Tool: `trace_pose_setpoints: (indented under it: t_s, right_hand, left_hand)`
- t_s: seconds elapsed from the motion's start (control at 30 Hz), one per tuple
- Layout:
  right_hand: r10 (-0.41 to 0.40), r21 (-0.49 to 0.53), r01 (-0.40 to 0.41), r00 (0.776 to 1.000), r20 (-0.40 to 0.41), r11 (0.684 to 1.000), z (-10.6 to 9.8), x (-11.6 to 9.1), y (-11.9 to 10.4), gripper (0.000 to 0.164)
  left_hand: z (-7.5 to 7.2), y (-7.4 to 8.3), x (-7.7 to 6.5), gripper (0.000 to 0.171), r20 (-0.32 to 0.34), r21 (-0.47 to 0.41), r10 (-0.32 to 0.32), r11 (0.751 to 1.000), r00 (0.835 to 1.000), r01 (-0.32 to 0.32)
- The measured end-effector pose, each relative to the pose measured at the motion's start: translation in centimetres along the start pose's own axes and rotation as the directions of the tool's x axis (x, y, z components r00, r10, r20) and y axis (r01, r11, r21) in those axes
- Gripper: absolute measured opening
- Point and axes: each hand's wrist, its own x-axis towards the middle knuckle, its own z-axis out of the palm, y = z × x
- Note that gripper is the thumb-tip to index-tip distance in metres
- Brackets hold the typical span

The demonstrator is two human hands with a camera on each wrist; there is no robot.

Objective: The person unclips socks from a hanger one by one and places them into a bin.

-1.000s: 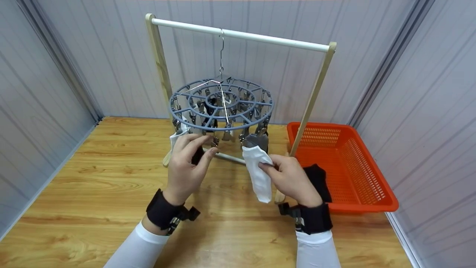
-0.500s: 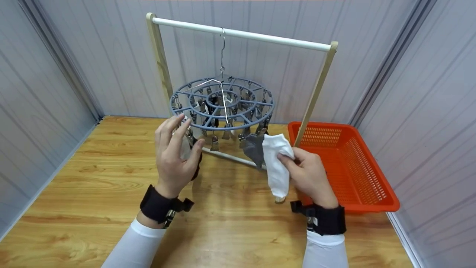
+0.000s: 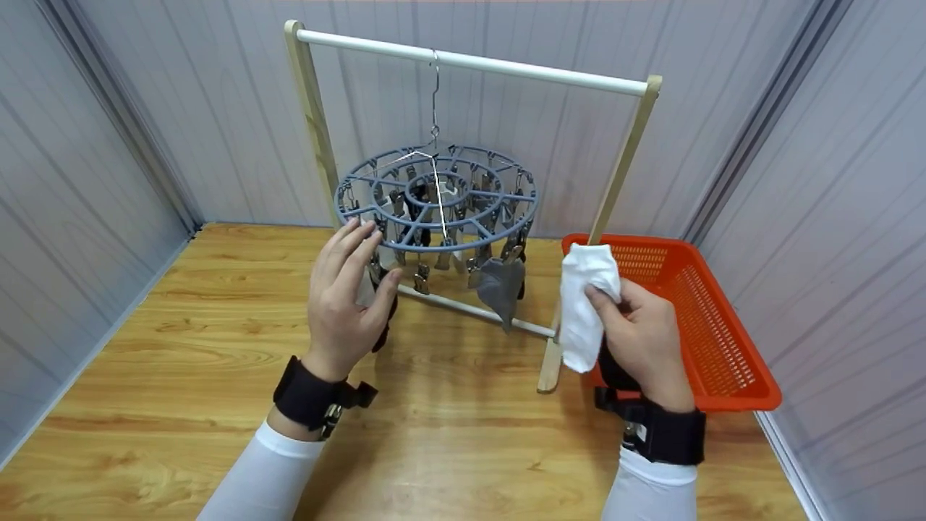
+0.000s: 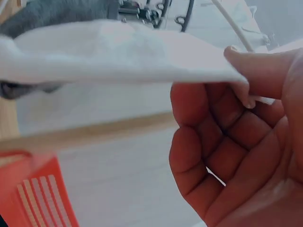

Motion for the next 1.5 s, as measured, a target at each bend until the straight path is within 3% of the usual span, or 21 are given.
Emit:
trace_pose_setpoints:
  t_s: [0.27, 0.4, 0.57, 0.67, 0.87, 1.03, 1.13, 1.5]
  right_hand:
    - [0.065, -0.119, -0.078, 0.993, -0.103, 0.99, -1.5, 0.0, 1.5, 0.022]
    - [0.088, -0.205, -0.105, 0.992, -0.09, 0.973, -1.9, 0.2, 2.4, 0.03]
    - [0.084, -0.323, -0.085, 0.996, -0.016, 0.943, -2.2, 0.5, 4.1, 0.033]
    - [0.125, -0.36, -0.093, 0.99, 0.066, 0.928, -2.1, 0.7, 5.0, 0.037]
    - [0.21, -0.366, -0.107, 0.944, 0.256, 0.924, -1.8, 1.0, 6.0, 0.039]
    - [0.243, -0.381, -0.095, 0.9, 0.363, 0.92, -1.4, 1.2, 6.7, 0.039]
    - [0.256, -0.388, -0.097, 0.887, 0.384, 0.917, -1.3, 1.3, 6.8, 0.038]
    - [0.355, -0.43, -0.192, 0.871, 0.34, 0.882, -1.7, 1.1, 6.7, 0.064]
  left_hand:
    - [-0.2, 0.0, -0.1, 0.046, 0.03, 0.011, -0.008, 1.0, 1.0, 0.008]
    - [-0.2, 0.0, -0.1, 0.046, 0.027, 0.008, -0.01, 1.0, 1.0, 0.01]
    - [-0.1, 0.0, -0.1, 0.046, 0.022, -0.004, -0.008, 1.0, 1.0, 0.008]
    - [-0.1, 0.2, -0.2, 0.046, 0.023, -0.018, -0.013, 1.0, 1.0, 0.013]
    - [-0.1, 0.4, -0.1, 0.047, 0.033, -0.035, -0.025, 0.999, 0.999, 0.027]
    - [-0.1, 0.5, -0.1, 0.047, 0.033, -0.037, -0.016, 0.999, 0.999, 0.017]
    - [-0.1, 0.6, -0.1, 0.045, 0.036, -0.034, -0.012, 0.999, 0.999, 0.013]
    - [-0.3, 0.8, -0.2, 0.044, 0.054, -0.036, -0.013, 0.999, 0.998, 0.015]
